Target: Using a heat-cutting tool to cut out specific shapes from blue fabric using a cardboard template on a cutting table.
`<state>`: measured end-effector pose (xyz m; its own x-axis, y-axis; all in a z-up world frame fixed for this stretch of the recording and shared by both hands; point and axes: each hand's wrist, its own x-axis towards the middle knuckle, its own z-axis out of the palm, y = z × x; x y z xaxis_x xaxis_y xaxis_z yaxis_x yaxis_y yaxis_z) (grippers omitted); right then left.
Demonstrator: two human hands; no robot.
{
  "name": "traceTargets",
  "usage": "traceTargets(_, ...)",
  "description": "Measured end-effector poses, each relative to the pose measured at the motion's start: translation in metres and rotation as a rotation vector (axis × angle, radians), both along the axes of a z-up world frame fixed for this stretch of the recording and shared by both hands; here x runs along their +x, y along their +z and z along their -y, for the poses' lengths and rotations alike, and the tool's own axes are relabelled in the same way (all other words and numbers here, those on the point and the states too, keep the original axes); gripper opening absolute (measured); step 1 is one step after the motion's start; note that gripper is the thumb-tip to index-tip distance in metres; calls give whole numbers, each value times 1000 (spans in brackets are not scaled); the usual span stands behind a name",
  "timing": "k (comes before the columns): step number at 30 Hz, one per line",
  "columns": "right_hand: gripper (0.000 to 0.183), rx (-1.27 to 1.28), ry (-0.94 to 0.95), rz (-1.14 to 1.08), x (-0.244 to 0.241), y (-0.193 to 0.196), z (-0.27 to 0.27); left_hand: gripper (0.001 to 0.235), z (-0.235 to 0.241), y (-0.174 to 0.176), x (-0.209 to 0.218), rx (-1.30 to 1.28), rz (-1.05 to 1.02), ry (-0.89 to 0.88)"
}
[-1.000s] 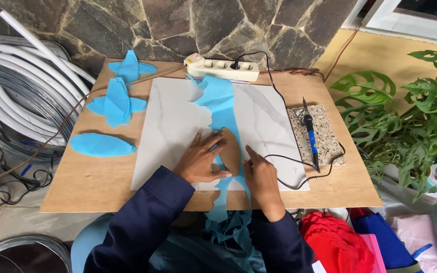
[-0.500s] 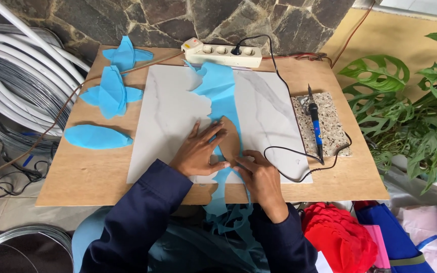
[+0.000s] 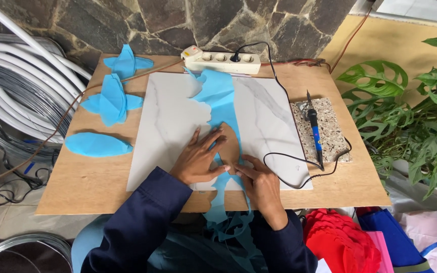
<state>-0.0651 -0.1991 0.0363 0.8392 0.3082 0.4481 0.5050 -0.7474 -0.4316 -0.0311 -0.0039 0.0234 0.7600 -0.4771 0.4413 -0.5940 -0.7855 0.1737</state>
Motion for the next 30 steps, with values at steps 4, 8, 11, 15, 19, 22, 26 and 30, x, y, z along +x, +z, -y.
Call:
traceTargets(4, 17, 12, 16, -4, -1, 4, -1, 64, 0, 6, -1, -12, -28, -8)
traceTargets(8, 17, 22, 27, 18, -3, 5, -2, 63, 1, 9, -3, -14, -35, -5)
traceTargets(11, 16, 22, 24, 27, -2, 3, -1, 64, 1, 10, -4, -9, -48, -4)
traceTargets(15, 15, 19, 21, 24, -4, 9, -3, 63, 1, 11, -4, 4, -39, 1)
traceTargets(19, 15, 35, 33, 28, -3, 7, -2, 63, 1, 12, -4, -11, -31, -1)
traceTargets(22, 16, 36, 36, 25, -4, 7, -2, 64, 1, 10, -5, -7, -25, 2)
traceTargets(26, 15, 41, 24, 6, -6, 11, -4, 64, 1, 6, -3, -10, -18, 4)
traceTargets(30, 17, 71, 43, -1, -6, 14, -4, 64, 1, 1, -1, -30, 12, -5)
